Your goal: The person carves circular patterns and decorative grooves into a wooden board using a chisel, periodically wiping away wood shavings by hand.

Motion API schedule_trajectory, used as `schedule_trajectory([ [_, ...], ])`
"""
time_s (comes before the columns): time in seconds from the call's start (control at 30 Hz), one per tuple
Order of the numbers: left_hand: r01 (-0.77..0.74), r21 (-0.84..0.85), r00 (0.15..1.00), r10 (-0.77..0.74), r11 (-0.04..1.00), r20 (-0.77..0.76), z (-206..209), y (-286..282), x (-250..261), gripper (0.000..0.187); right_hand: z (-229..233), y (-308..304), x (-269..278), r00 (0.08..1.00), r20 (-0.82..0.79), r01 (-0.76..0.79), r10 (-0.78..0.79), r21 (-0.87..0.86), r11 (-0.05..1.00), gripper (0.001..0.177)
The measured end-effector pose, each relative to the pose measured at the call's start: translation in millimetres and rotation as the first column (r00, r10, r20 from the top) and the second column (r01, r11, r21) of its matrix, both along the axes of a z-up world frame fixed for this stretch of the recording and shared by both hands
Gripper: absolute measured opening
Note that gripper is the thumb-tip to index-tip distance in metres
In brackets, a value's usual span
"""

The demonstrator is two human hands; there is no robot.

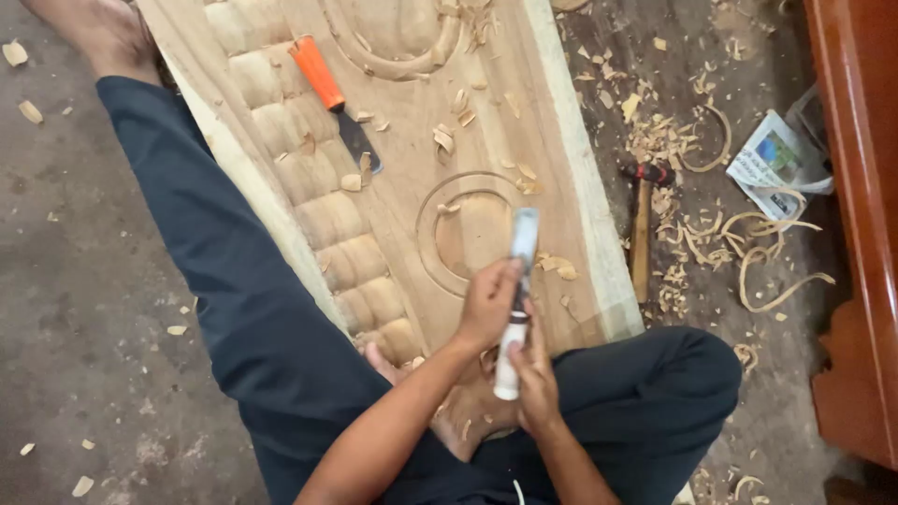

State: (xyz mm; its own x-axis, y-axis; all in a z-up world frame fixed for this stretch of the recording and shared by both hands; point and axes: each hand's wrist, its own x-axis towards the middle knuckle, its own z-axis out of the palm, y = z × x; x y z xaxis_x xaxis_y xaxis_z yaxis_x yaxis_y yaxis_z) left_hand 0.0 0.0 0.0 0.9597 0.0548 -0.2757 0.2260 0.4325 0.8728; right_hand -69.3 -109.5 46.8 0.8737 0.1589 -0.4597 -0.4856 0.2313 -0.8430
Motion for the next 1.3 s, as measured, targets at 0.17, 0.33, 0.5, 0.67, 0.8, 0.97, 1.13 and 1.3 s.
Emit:
schedule_trajectory([
  [0.17,-0.193,-0.095,0.952,0.163,0.977,-0.259,-56.5,28.4,-28.9,0.031,-8.6,17.2,-14.3,0.965,-0.256,-0.005,0.052,0.179,0.984,0.069],
  [0.33,-0.191,-0.151,0.882,0.102,0.970,-0.461,-51.1,41.0,-25.8,0.033,7.8,40.0,-7.8,0.935,-0.349,0.009,0.060,0.192,0.981,0.072],
  [0.5,-0.230,-0.049,0.863,0.181,0.972,-0.471,-52.9,43.8,-18.2,0.032,19.0,43.3,-8.5,0.932,-0.354,-0.016,0.075,0.165,0.986,0.072],
  [0.67,-0.235,-0.061,0.875,0.184,0.970,-0.448,-59.3,40.2,-15.3,0.036,28.7,50.6,9.6,0.911,-0.408,0.013,0.060,0.174,0.985,0.072],
  [0.8,-0.237,-0.028,0.865,0.198,0.971,-0.461,-51.7,39.3,-18.7,0.036,32.9,47.9,-1.2,0.889,-0.456,0.035,0.040,0.155,0.987,0.071],
  [0.97,-0.242,-0.038,0.856,0.195,0.970,-0.479,-55.6,38.3,-18.0,0.039,33.3,51.9,10.5,0.887,-0.462,0.056,0.028,0.168,0.984,0.071],
  [1.13,-0.224,0.002,0.842,0.194,0.975,-0.504,-34.8,42.0,-4.0,0.038,32.0,53.1,17.3,0.896,-0.442,0.067,0.028,0.199,0.978,0.071],
  [1.3,-0.277,0.073,0.833,0.278,0.958,-0.479,-46.0,35.5,-0.1,0.038,24.7,47.9,22.7,0.909,-0.417,0.068,0.008,0.167,0.984,0.070],
])
